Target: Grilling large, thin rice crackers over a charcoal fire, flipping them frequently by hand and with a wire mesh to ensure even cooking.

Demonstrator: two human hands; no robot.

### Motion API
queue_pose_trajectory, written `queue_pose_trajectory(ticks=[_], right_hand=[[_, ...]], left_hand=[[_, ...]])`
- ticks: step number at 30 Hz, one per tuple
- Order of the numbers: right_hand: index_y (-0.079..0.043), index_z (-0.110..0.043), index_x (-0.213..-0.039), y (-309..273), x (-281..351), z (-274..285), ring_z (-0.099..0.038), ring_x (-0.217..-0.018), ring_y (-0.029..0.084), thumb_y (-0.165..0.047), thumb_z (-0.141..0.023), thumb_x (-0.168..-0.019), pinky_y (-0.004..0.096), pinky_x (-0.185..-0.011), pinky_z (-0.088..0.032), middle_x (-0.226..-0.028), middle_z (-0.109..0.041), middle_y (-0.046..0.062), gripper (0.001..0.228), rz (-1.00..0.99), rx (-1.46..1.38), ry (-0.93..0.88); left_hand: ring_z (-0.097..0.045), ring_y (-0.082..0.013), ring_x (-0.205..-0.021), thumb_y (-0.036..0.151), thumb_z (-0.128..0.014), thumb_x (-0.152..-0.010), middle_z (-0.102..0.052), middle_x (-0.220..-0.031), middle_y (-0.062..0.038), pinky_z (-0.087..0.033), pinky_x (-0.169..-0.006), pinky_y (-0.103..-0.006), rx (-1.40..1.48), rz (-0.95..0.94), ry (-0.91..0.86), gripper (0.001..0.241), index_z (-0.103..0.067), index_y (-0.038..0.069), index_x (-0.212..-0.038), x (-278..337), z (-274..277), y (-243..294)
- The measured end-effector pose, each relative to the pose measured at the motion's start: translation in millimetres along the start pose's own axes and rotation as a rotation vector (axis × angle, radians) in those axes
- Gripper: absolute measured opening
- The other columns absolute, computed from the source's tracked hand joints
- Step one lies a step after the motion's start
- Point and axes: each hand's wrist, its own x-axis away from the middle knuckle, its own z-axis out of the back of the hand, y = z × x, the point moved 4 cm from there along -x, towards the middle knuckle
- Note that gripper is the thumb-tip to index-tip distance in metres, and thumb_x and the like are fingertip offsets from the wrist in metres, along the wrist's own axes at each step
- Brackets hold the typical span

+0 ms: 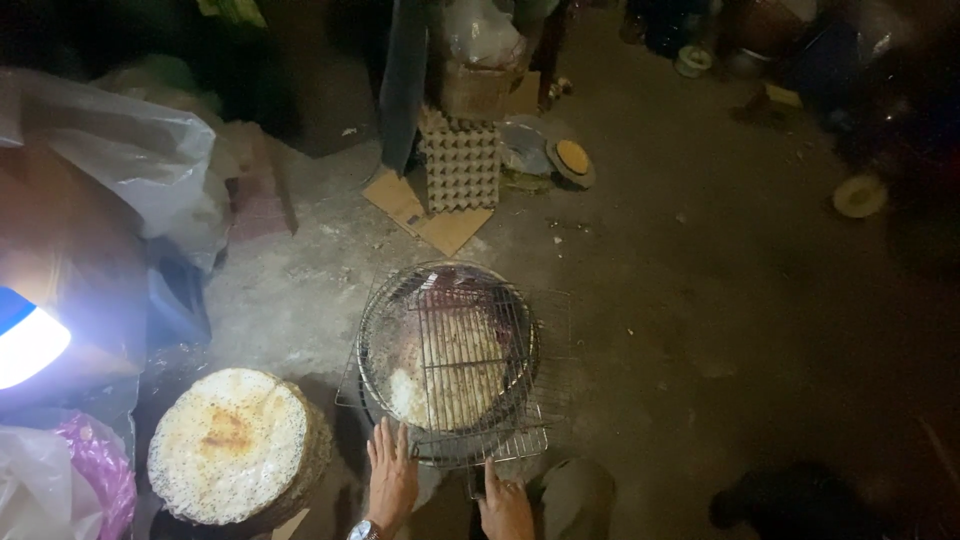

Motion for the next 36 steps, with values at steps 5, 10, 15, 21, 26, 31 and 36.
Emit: queue_pose_trajectory(ticks=[5, 10, 15, 21, 26, 31, 36], right_hand=[[0.01, -0.014, -0.144, 0.6, 1.4, -2.1, -0.06, -0.097, 0.037, -0.017, -0.061, -0.088, 0.052, -0.094, -0.039, -0.125, -0.055, 0.021, 0.078, 0.045, -0.016, 0.048], [0.008, -0.015, -0.144, 7.6, -1.2, -13.7, -0.063, -0.095, 0.035, -0.018, -0.063, -0.085, 0.053, -0.096, -0.038, -0.117, -0.06, 0.018, 0.081, 0.063, 0.07, 0.136], [0.013, -0.014, -0.143, 9.5, -0.9, -17.2, -0.061, -0.084, 0.032, -0.016, -0.068, -0.082, 0.046, -0.086, -0.042, -0.113, -0.06, 0.019, 0.086, 0.151, 0.045, 0.163], [0.01, -0.015, -0.144, 5.7, 0.1, -9.4, -0.063, -0.078, 0.03, -0.012, -0.067, -0.082, 0.051, -0.091, -0.044, -0.095, -0.065, 0.018, 0.084, 0.055, 0.0, 0.143], [0.008, -0.012, -0.145, 6.5, -1.8, -11.4, -0.062, -0.097, 0.035, -0.015, -0.065, -0.085, 0.055, -0.096, -0.039, -0.126, -0.056, 0.019, 0.083, 0.031, 0.005, 0.069], [0.011, -0.012, -0.144, 6.6, -0.9, -13.2, -0.062, -0.087, 0.034, -0.016, -0.065, -0.086, 0.047, -0.089, -0.043, -0.127, -0.054, 0.022, 0.083, 0.072, 0.034, 0.107], [0.011, -0.017, -0.143, -3.9, 2.8, 3.6, -0.064, -0.088, 0.034, -0.01, -0.063, -0.082, 0.047, -0.088, -0.044, -0.117, -0.06, 0.021, 0.079, 0.067, 0.008, 0.112]], left_hand=[[-0.002, -0.0489, -0.141, 0.006, -0.053, -0.071, -0.004, -0.152, -0.034, -0.006, -0.112, -0.058, 0.018, 0.007, -0.028, 0.081, -0.021, 0.0, -0.145, -1.2, 2.6, 3.2], [-0.004, -0.0485, -0.142, 0.007, -0.053, -0.069, -0.006, -0.153, -0.033, -0.007, -0.112, -0.0591, -0.004, -0.009, -0.003, 0.082, -0.022, 0.001, -0.145, -0.6, 1.1, 2.9], [-0.005, -0.0464, -0.142, 0.017, -0.056, -0.079, -0.005, -0.154, -0.031, -0.007, -0.112, -0.0573, 0.033, 0.012, 0.008, 0.076, -0.022, 0.003, -0.146, -0.8, 4.8, 6.3], [-0.003, -0.0473, -0.142, 0.013, -0.054, -0.075, -0.005, -0.153, -0.032, -0.005, -0.113, -0.0571, -0.003, 0.018, -0.019, 0.076, -0.024, 0.0, -0.144, -1.7, 1.2, 5.5], [-0.005, -0.0465, -0.142, 0.015, -0.055, -0.079, -0.006, -0.153, -0.032, -0.004, -0.114, -0.0561, 0.01, 0.025, -0.011, 0.073, -0.024, -0.001, -0.144, -3.2, 5.8, 7.9], [-0.005, -0.0462, -0.142, 0.012, -0.053, -0.077, -0.007, -0.153, -0.031, -0.005, -0.114, -0.0559, 0.021, 0.029, -0.003, 0.072, -0.025, 0.0, -0.143, -3.4, 1.7, 5.9], [-0.005, -0.0471, -0.142, 0.014, -0.054, -0.079, -0.008, -0.153, -0.033, -0.006, -0.114, -0.0572, -0.03, 0.017, 0.002, 0.071, -0.027, -0.001, -0.142, -4.8, 0.7, 7.3]])
